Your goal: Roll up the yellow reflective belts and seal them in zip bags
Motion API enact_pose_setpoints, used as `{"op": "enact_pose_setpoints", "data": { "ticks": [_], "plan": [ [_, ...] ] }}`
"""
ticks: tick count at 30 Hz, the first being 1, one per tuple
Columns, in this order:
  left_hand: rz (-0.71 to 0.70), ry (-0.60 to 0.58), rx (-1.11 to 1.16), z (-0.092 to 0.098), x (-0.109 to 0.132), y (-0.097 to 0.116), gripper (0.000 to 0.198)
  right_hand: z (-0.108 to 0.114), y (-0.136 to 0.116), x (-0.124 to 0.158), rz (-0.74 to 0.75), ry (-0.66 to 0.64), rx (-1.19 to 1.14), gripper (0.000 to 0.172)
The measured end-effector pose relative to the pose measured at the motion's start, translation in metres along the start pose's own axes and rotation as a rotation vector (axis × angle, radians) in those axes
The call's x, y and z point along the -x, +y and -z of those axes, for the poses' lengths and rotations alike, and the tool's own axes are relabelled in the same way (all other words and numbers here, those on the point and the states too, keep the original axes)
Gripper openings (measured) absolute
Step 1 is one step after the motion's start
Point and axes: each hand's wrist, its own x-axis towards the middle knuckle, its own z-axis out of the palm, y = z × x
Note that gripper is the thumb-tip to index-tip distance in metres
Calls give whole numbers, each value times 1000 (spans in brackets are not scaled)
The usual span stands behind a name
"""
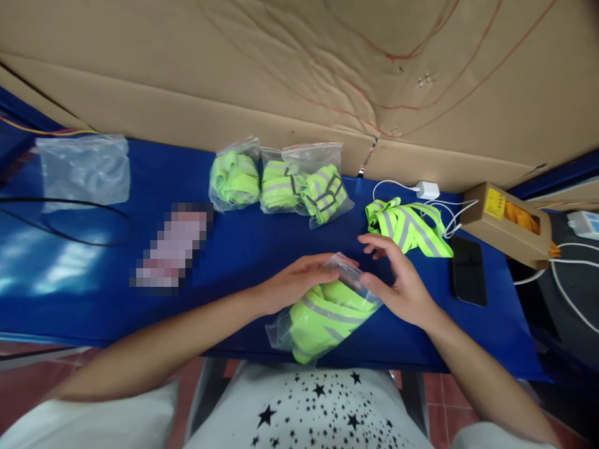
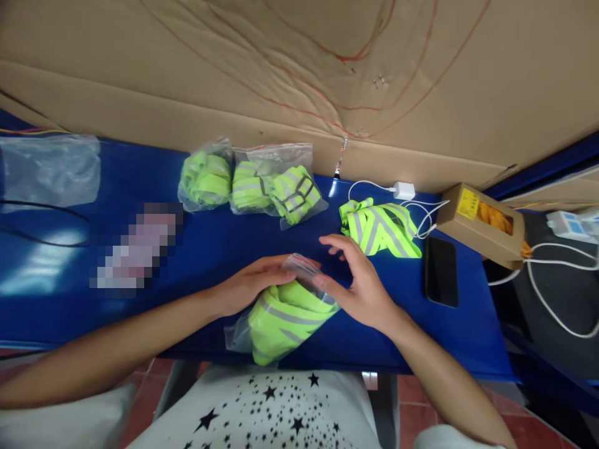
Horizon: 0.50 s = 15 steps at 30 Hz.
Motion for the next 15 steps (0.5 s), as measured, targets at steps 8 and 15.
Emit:
{"op": "enact_pose_setpoints", "data": {
  "ticks": [8, 15],
  "plan": [
    [14, 148, -68, 5, -1, 3, 44, 17, 9, -9, -301, -166, -156, 29],
    [-95, 286, 12, 2, -2, 0, 50, 20, 1, -9, -324, -96, -189, 23]
  ]
}}
